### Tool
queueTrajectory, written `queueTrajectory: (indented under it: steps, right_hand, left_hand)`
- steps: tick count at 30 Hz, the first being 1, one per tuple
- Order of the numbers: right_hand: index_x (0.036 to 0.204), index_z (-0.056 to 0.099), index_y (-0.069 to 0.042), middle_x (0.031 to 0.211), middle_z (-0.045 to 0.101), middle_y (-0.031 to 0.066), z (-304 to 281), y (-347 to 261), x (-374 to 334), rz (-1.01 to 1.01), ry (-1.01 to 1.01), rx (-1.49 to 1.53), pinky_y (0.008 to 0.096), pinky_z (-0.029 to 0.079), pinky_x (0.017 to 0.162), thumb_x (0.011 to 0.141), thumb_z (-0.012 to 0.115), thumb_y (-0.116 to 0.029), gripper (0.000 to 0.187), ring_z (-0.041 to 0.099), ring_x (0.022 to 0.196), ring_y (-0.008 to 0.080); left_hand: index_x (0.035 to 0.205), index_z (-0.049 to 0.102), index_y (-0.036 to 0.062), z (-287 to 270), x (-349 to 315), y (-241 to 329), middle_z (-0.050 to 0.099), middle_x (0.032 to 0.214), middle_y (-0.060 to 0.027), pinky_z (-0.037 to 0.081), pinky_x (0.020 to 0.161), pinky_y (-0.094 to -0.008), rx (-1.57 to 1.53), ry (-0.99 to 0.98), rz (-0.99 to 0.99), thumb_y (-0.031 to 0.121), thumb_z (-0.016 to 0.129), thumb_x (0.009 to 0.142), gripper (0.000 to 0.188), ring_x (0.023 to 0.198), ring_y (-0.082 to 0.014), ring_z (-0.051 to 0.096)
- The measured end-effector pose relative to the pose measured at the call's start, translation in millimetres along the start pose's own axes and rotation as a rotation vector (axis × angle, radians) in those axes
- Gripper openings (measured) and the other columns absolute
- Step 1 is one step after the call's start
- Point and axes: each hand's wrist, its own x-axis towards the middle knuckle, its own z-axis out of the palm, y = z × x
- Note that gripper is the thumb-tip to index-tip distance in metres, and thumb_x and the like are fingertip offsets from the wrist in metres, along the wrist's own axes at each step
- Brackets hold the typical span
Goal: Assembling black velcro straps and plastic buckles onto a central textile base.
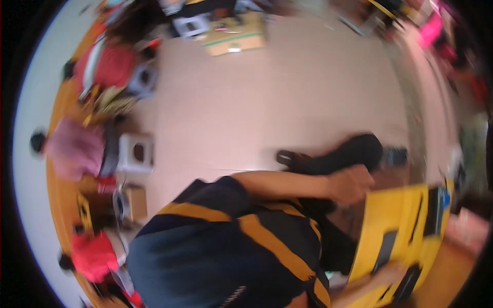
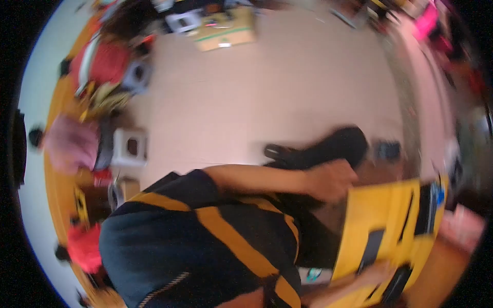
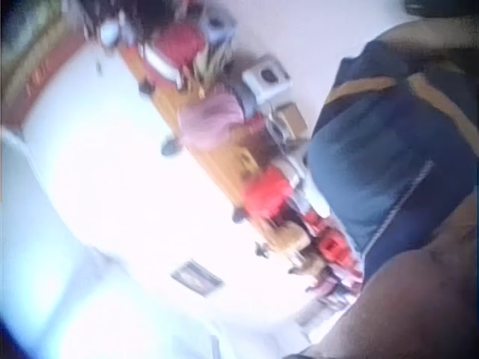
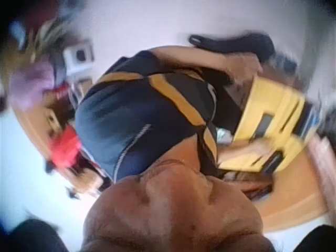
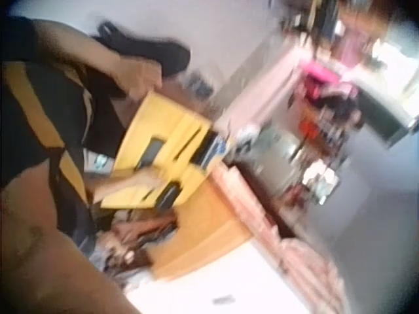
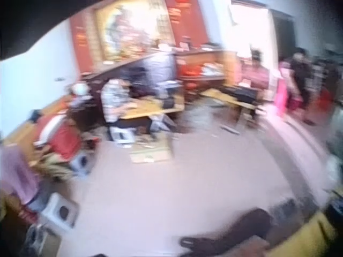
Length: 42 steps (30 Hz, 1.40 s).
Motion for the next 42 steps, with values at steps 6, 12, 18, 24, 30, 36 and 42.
queueTrajectory:
  steps: [6, 12, 18, 24, 30, 36, 42]
  right_hand:
    - [0.124, 0.060, 0.005, 0.127, 0.061, 0.0277, -10.7, -125.7, 23.7, 0.062, 0.150, 0.061, 0.0552, 0.040, 0.107, 0.098, 0.054, -0.023, 0.038, 0.053, 0.123, 0.0459]
    - [0.136, 0.055, -0.009, 0.142, 0.052, 0.0162, -42.6, -110.6, -2.4, 0.370, 0.086, -0.122, 0.0640, 0.035, 0.106, 0.099, 0.059, -0.019, 0.039, 0.046, 0.136, 0.0363]
    - [0.138, 0.054, -0.010, 0.143, 0.052, 0.0175, -47.9, -101.7, -12.5, 0.410, 0.092, -0.173, 0.0648, 0.033, 0.110, 0.100, 0.057, -0.020, 0.040, 0.045, 0.137, 0.0383]
    - [0.129, 0.059, -0.006, 0.133, 0.058, 0.0175, -50.3, -99.6, -15.3, 0.323, 0.222, -0.052, 0.0549, 0.039, 0.103, 0.097, 0.060, -0.015, 0.033, 0.052, 0.128, 0.0360]
    - [0.126, 0.061, -0.009, 0.132, 0.060, 0.0129, -46.8, -105.3, -14.2, 0.379, 0.221, -0.012, 0.0584, 0.039, 0.106, 0.094, 0.061, -0.017, 0.033, 0.053, 0.127, 0.0346]
    - [0.124, 0.063, -0.012, 0.129, 0.061, 0.0123, -52.5, -106.9, -11.7, 0.459, 0.211, 0.029, 0.0586, 0.040, 0.105, 0.090, 0.061, -0.010, 0.034, 0.054, 0.126, 0.0351]
    - [0.125, 0.063, -0.011, 0.128, 0.061, 0.0128, -51.0, -105.0, -12.6, 0.512, 0.152, 0.086, 0.0561, 0.040, 0.107, 0.094, 0.059, -0.011, 0.031, 0.055, 0.125, 0.0343]
  left_hand:
    - [0.116, 0.065, 0.0090, 16.4, -12.2, -22.5, 0.061, 0.122, -0.0126, 0.044, 0.101, -0.0526, -0.148, -0.227, -0.074, 0.013, 0.065, 0.083, 0.033, 0.113, -0.0348, 0.059]
    - [0.108, 0.069, 0.0059, -8.6, 29.3, -13.7, 0.064, 0.120, -0.0159, 0.048, 0.099, -0.0473, -0.219, -0.252, -0.128, 0.002, 0.064, 0.079, 0.030, 0.111, -0.0367, 0.061]
    - [0.110, 0.070, 0.0025, -9.5, 73.1, -2.6, 0.066, 0.121, -0.0174, 0.050, 0.094, -0.0377, -0.434, -0.105, -0.214, -0.008, 0.054, 0.088, 0.029, 0.109, -0.0343, 0.063]
    - [0.111, 0.069, 0.0039, 66.4, 164.7, 76.8, 0.065, 0.116, -0.0153, 0.051, 0.093, -0.0426, -0.659, -0.101, 0.212, -0.006, 0.061, 0.081, 0.032, 0.108, -0.0345, 0.062]
    - [0.114, 0.068, 0.0049, 152.8, 160.8, 172.5, 0.063, 0.118, -0.0165, 0.049, 0.097, -0.0441, -0.861, -0.297, 0.405, -0.003, 0.061, 0.078, 0.038, 0.108, -0.0357, 0.061]
    - [0.118, 0.065, 0.0053, 192.0, 137.3, 144.7, 0.060, 0.122, -0.0168, 0.046, 0.100, -0.0464, -0.663, -0.391, 0.390, 0.005, 0.063, 0.079, 0.039, 0.113, -0.0369, 0.058]
    - [0.117, 0.065, 0.0037, 160.1, 164.6, 66.7, 0.060, 0.123, -0.0200, 0.046, 0.099, -0.0468, -0.275, -0.362, 0.449, 0.002, 0.064, 0.079, 0.038, 0.114, -0.0397, 0.057]
